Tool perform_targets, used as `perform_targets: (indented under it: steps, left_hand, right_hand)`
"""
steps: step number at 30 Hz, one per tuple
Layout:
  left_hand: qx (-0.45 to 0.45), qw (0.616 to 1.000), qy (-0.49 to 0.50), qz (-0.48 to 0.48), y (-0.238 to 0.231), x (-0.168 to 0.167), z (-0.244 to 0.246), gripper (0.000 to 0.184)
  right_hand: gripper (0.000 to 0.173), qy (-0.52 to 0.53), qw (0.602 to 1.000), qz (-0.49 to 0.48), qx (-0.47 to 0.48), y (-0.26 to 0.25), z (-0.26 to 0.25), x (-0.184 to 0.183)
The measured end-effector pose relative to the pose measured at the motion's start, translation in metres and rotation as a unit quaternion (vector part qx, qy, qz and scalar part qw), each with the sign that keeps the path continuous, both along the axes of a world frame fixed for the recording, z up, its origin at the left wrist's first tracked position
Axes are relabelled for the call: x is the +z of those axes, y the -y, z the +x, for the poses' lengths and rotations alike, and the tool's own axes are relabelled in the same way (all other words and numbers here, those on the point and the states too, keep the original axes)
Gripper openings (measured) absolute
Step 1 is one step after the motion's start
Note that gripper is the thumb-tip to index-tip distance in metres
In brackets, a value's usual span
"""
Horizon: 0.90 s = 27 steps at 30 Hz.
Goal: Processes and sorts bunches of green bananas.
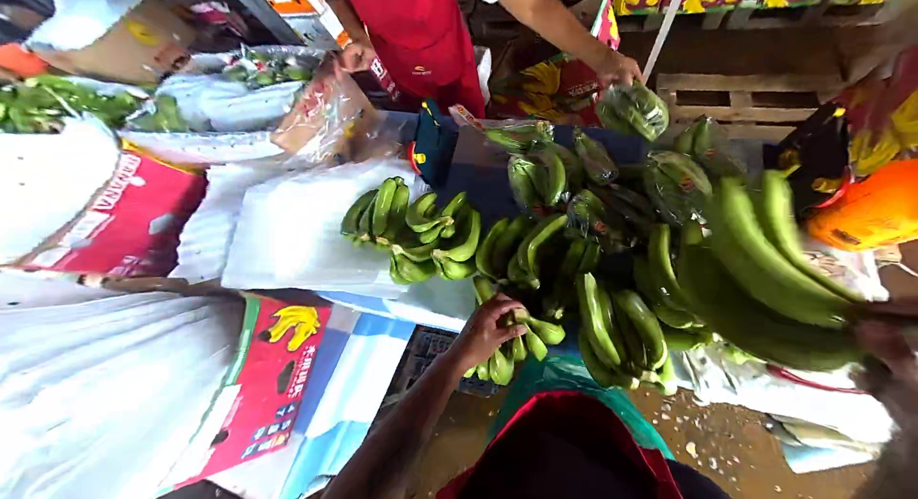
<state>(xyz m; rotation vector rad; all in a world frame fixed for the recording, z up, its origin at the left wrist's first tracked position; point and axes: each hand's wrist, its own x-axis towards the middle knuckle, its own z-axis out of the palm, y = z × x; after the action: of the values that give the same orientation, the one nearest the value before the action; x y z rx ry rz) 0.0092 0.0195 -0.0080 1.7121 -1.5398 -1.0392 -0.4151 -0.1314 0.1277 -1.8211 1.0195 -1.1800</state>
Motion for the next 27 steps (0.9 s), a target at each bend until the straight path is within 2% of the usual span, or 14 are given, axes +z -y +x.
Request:
perform_targets:
  steps: [1,4,9,11,13,15,18,20,22,24,27]
  left_hand:
    - [-0.007,1.000,-0.009,-0.010,-0.006,-0.001,0.004,0.033]
    - [-0.024,0.998,-0.027,-0.042,-0.028,-0.001,0.026,0.028]
    - [-0.027,0.998,-0.033,-0.035,-0.069,0.014,0.061,0.026]
    - [-0.027,1.000,-0.008,-0.013,-0.083,0.019,0.069,0.026]
    - [-0.028,0.999,0.022,-0.030,-0.096,0.022,0.077,0.024]
    - [-0.023,0.995,0.045,-0.081,-0.107,0.021,0.084,0.022]
    - [-0.012,0.984,0.041,-0.171,-0.110,0.023,0.090,0.022]
    - [-0.003,0.976,0.025,-0.216,-0.101,0.029,0.090,0.025]
    - [0.009,0.972,0.021,-0.233,-0.086,0.040,0.085,0.025]
    - [0.011,0.968,0.029,-0.250,-0.066,0.052,0.075,0.024]
    - [-0.039,0.955,0.058,-0.289,-0.033,0.072,0.047,0.024]
  right_hand:
    - [0.020,0.013,0.999,-0.023,0.030,0.007,0.027,-0.013]
    - [0.025,-0.018,0.999,-0.008,0.035,0.032,0.144,-0.032]
    - [0.036,-0.200,0.975,0.034,0.093,0.084,0.331,-0.080]
    - [0.040,-0.263,0.958,0.050,0.104,0.095,0.380,-0.111]
    - [0.040,-0.302,0.943,0.069,0.120,0.101,0.409,-0.140]
    - [0.046,-0.322,0.931,0.111,0.135,0.102,0.418,-0.150]
    - [0.069,-0.281,0.940,0.127,0.148,0.082,0.397,-0.128]
    - [0.062,-0.203,0.956,0.123,0.170,0.058,0.358,-0.113]
    - [0.047,-0.153,0.951,0.180,0.198,0.028,0.311,-0.102]
    - [0.049,-0.106,0.926,0.282,0.229,-0.007,0.266,-0.102]
    - [0.071,0.038,0.847,0.478,0.231,-0.060,0.223,-0.097]
